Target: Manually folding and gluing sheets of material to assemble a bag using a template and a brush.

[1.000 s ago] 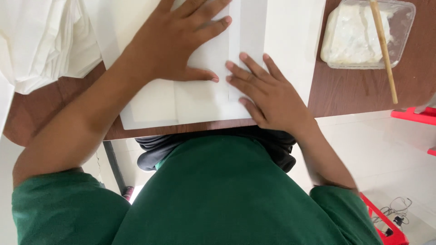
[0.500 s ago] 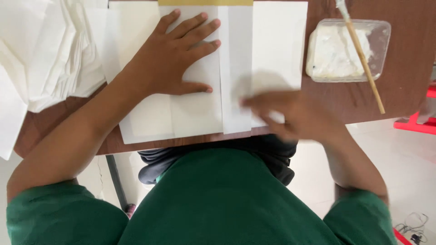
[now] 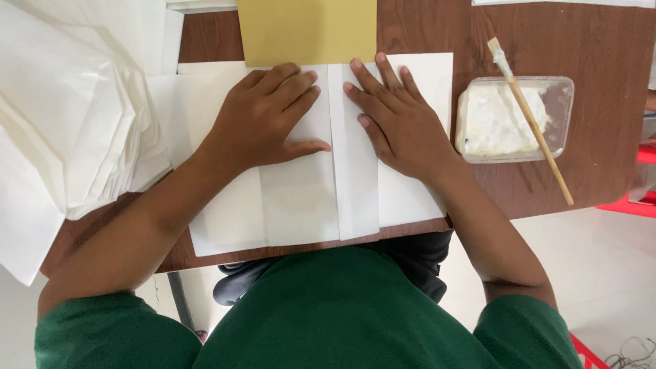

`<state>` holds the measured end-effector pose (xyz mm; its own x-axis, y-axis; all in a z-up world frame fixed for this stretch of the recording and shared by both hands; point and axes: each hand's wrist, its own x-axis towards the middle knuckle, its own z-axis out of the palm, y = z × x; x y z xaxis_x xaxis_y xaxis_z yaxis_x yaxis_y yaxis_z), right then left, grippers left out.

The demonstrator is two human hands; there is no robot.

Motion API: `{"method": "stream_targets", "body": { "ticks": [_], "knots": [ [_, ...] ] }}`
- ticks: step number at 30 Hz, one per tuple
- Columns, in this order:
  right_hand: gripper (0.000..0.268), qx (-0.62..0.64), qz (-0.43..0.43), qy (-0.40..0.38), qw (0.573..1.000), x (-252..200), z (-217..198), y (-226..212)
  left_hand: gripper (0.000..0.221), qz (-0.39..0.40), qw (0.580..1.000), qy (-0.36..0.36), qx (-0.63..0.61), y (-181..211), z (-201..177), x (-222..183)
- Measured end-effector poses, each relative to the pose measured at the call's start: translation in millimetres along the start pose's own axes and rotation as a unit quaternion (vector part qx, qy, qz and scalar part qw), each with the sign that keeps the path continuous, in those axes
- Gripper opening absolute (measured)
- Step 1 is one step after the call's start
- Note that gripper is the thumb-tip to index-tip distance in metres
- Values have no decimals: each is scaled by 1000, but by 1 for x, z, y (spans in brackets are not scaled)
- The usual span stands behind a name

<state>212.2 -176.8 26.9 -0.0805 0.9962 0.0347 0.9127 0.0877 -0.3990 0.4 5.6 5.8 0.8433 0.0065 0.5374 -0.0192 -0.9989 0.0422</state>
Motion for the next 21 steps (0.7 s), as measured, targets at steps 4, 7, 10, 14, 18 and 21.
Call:
{"method": "stream_targets", "body": {
  "ticks": [4, 7, 10, 14, 18, 21],
  "knots": [
    [46, -14, -1, -13, 1000, -1, 2, 3, 66, 21, 999, 1, -33, -7, -1, 1],
    [46, -6, -9, -15, 1000, -1, -1, 3, 65, 26, 999, 7, -47, -10, 4, -2],
    [46, -6, -9, -21, 1000, -1, 0, 4, 67, 32, 999, 0, -43, -10, 4, 0],
    [50, -8, -5, -50, 999, 2, -5, 0, 65, 40, 998, -5, -45, -13, 5, 0],
    [50, -48, -13, -50, 998, 6, -4, -5, 68, 43, 997, 5, -56, -16, 6, 3],
    [56, -66, -9, -70, 995, 7, -4, -8, 71, 36, 997, 12, -69, -15, 1, 11]
  ]
}}
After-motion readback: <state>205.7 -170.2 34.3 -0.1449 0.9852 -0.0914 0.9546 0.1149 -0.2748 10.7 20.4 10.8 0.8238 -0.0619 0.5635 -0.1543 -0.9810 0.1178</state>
